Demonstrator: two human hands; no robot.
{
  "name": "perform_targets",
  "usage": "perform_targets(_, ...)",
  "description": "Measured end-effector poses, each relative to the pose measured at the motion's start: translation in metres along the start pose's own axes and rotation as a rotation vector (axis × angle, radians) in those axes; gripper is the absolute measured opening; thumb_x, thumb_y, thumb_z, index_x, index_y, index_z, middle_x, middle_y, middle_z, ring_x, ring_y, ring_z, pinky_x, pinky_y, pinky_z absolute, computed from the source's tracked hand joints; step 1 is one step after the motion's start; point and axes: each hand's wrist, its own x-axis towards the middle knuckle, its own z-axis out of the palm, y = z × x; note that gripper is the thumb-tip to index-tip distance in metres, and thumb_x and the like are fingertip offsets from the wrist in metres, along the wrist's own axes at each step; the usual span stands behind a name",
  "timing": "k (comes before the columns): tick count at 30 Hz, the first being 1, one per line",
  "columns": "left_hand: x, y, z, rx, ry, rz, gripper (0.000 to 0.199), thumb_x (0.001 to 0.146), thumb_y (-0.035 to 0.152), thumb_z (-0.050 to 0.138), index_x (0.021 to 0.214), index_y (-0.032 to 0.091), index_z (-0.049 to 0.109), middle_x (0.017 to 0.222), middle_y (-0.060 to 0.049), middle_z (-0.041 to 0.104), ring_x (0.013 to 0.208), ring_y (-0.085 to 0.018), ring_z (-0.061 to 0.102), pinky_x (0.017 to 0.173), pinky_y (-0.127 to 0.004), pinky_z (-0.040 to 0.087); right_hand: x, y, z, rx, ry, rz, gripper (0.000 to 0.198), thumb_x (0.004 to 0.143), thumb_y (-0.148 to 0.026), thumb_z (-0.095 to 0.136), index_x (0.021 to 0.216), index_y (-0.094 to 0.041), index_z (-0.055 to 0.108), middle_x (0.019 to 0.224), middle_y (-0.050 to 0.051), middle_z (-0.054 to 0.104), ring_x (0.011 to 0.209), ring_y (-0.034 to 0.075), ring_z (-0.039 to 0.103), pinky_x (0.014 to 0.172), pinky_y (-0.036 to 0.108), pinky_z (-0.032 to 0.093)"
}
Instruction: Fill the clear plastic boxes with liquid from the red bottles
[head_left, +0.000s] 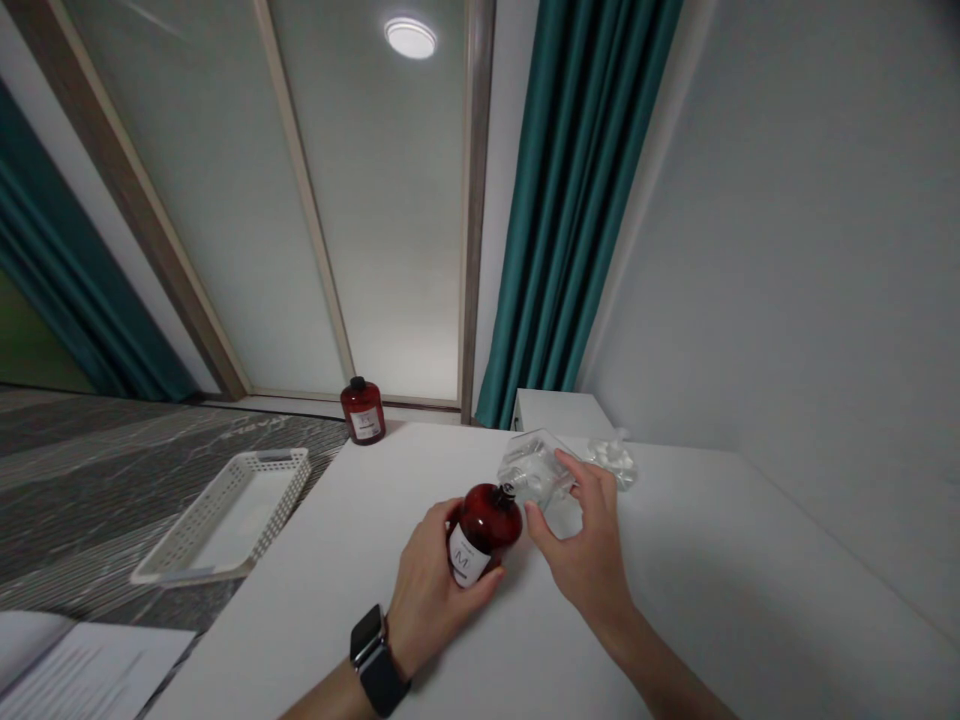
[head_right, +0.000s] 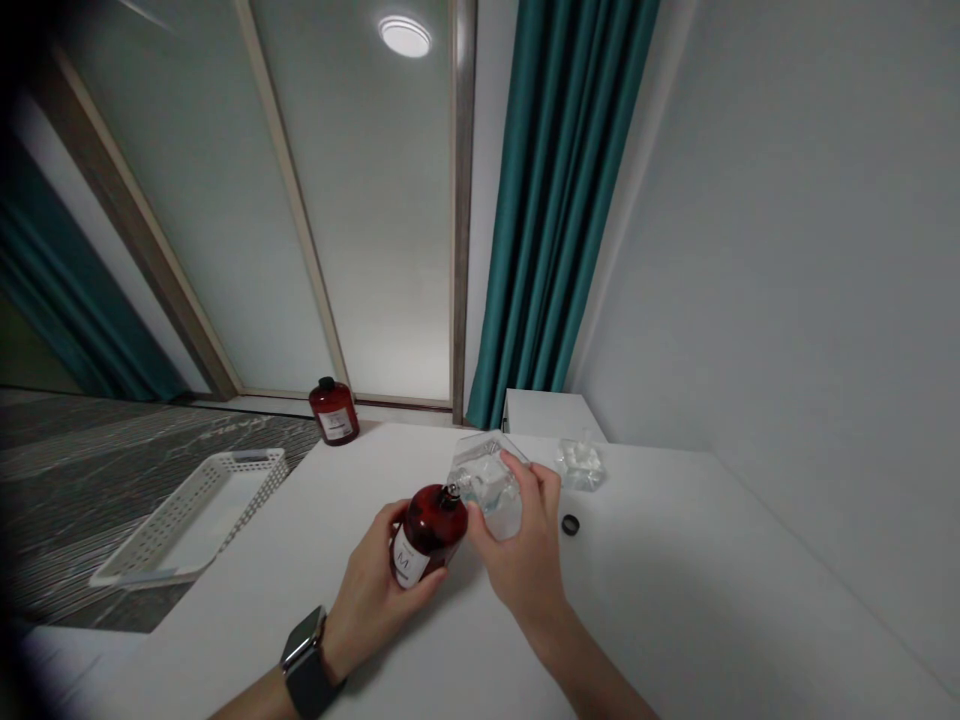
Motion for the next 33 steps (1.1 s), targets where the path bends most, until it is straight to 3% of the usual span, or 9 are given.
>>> perform_targets(33,0.0007,0.0042,-0.0031,-0.051,0.068,0.010,0.060,0.068,0.029,0.074,0.121,0.018,0.048,0.112,-0.011,0.067,0.098,-0.029,0.067,0.084,-0.045,0.056,0.0055,-0.0060,-0.0019,-0.026,-0.019,-0.032,0.053,0.080,-0.026,0.067,0.131,-0.023,0.053,0.115,0.010,0.050,0.111,0.029,0.054,0.090,0.049,0.053)
